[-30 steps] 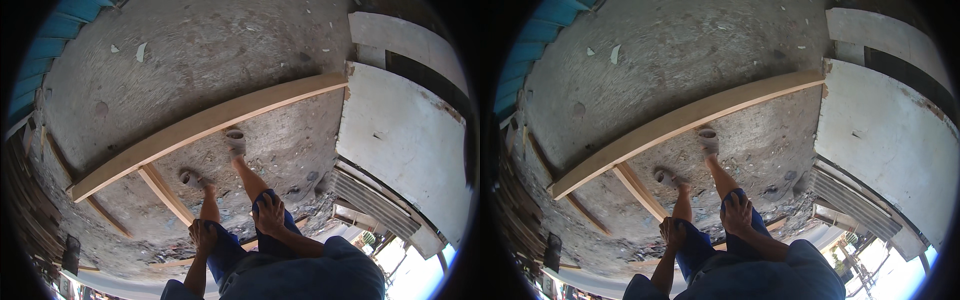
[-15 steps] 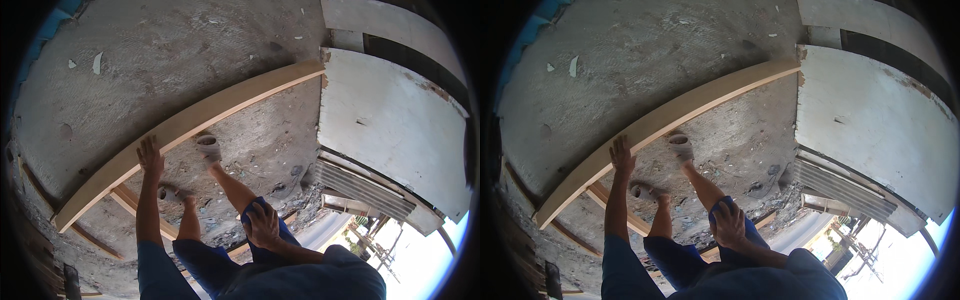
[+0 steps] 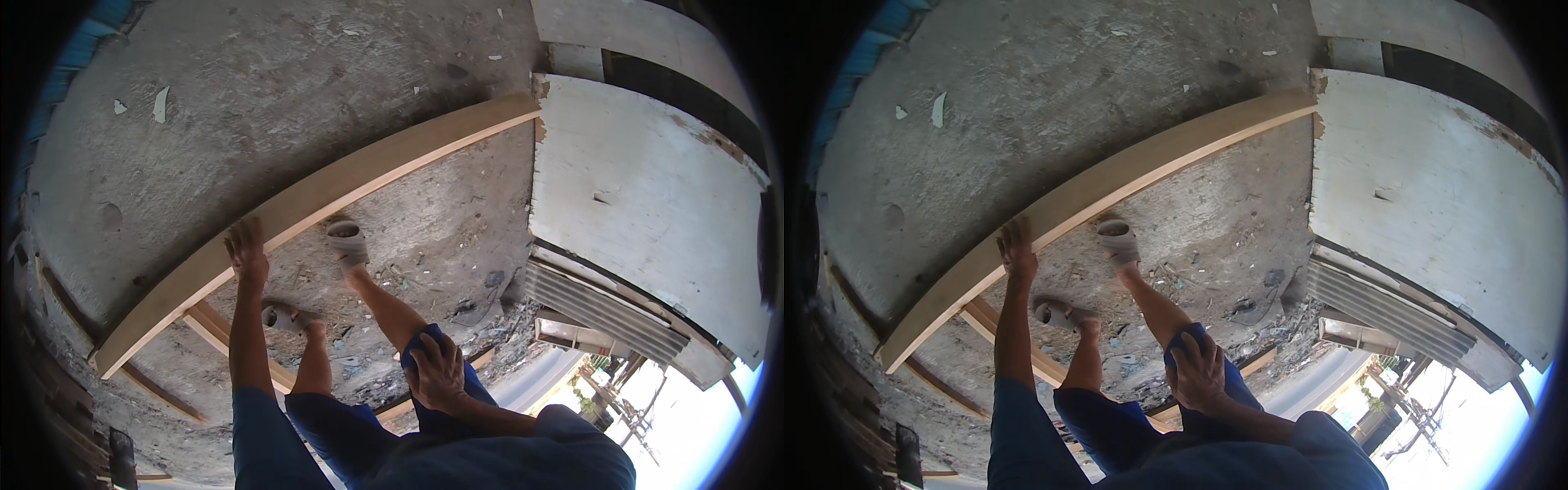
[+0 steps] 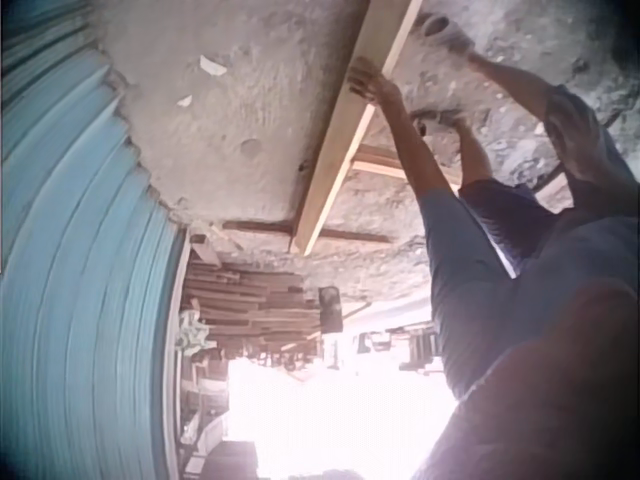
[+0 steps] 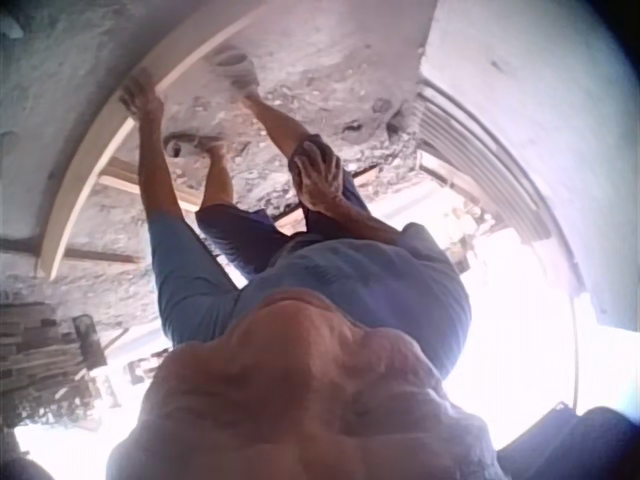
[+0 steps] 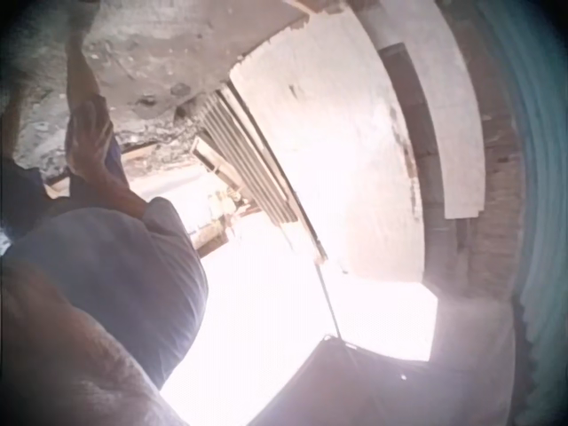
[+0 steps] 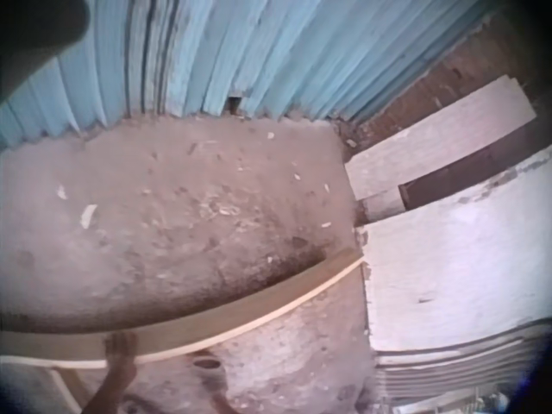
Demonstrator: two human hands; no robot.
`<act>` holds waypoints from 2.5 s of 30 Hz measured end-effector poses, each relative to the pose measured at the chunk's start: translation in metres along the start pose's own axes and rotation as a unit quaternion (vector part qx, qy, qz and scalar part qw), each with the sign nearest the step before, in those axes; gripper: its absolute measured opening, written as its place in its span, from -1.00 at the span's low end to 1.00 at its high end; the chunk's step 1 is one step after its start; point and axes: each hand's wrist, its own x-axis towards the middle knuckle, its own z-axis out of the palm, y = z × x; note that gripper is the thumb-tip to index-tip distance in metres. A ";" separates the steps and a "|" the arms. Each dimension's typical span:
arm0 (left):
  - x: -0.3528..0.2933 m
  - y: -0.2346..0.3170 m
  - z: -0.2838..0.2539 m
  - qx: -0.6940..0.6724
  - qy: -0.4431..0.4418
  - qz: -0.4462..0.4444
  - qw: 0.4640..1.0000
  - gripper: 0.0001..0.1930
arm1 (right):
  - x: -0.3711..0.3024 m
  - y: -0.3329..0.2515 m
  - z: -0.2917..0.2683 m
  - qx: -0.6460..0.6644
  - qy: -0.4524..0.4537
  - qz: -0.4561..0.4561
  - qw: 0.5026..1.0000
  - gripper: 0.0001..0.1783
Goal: The person selects a wooden plank from a stack inside a workshop, carries it outside, and places it on the ground to form a frame structure.
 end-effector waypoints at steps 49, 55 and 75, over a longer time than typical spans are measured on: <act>-0.002 -0.020 -0.055 -0.090 -0.167 -0.082 0.978 -0.24 | -0.009 -0.008 0.009 0.003 0.035 0.000 0.999 -0.59; -0.096 -0.005 -0.090 -0.115 -0.046 -0.144 0.982 -0.23 | -0.015 -0.019 0.016 -0.006 0.050 0.013 0.999 -0.62; -0.413 0.000 -0.208 -0.417 -0.395 -0.105 0.812 -0.19 | -0.099 0.013 0.044 0.296 -0.115 0.070 0.946 -0.38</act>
